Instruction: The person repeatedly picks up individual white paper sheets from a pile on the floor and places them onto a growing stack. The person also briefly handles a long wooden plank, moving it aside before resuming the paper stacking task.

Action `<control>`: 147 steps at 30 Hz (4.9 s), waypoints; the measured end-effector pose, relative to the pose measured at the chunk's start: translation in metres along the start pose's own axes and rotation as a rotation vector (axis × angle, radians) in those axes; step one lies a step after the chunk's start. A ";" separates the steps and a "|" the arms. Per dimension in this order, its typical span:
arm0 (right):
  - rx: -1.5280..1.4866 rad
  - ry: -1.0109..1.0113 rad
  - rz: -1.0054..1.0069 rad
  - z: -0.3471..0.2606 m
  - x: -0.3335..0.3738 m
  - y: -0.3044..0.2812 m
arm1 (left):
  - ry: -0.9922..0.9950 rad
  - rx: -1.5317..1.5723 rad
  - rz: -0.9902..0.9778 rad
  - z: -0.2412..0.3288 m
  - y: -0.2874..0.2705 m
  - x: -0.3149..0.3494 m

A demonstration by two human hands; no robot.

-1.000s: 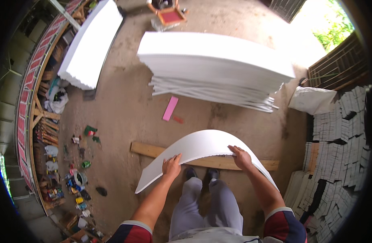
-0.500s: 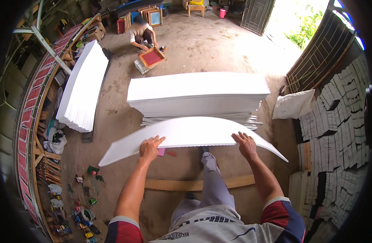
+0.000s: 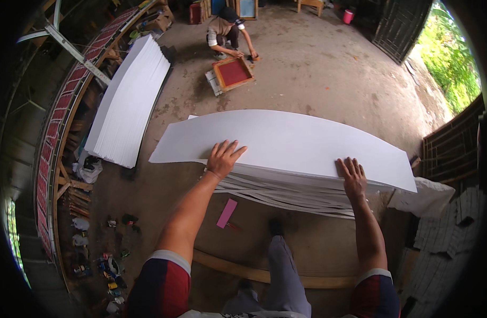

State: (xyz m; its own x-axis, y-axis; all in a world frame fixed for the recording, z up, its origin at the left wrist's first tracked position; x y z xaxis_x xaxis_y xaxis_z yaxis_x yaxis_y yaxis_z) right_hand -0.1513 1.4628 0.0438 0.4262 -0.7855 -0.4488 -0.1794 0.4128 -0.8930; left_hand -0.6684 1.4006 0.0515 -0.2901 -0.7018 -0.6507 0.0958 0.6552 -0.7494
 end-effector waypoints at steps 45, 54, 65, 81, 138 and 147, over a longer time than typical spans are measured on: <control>-0.007 0.400 -0.456 -0.003 0.067 0.214 | -0.532 0.013 -1.029 0.042 0.224 0.105; -0.078 0.267 -0.354 -0.130 0.128 0.190 | -0.927 0.477 -0.767 0.124 0.122 0.181; -0.309 0.057 -0.694 -0.431 0.334 0.064 | -1.853 0.737 -0.598 0.284 -0.131 0.549; -0.153 -0.147 -1.191 -0.569 0.628 0.036 | -2.774 0.860 -0.466 0.395 -0.244 0.788; -0.092 0.573 0.297 -0.156 0.563 -0.534 | -0.578 2.032 -0.155 0.612 -0.441 0.081; -0.136 0.722 0.409 0.033 0.577 -0.628 | -0.784 2.109 0.013 0.778 -0.429 -0.056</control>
State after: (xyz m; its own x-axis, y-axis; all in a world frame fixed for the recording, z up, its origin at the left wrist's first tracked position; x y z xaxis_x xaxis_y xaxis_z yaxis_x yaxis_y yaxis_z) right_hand 0.2364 0.7657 0.3470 -0.3597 -0.7074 -0.6084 -0.3216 0.7061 -0.6309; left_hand 0.0478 0.9404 0.3139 -0.0168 -0.9867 -0.1616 0.8058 -0.1091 0.5820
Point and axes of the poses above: each hand's wrist, its own x-axis away from the middle knuckle, its own y-axis out of the palm, z = x × y, the point moved 3 cm from there along -x, towards the middle knuckle, and after that the axes turned 15 degrees about z, right-handed, at the moved point
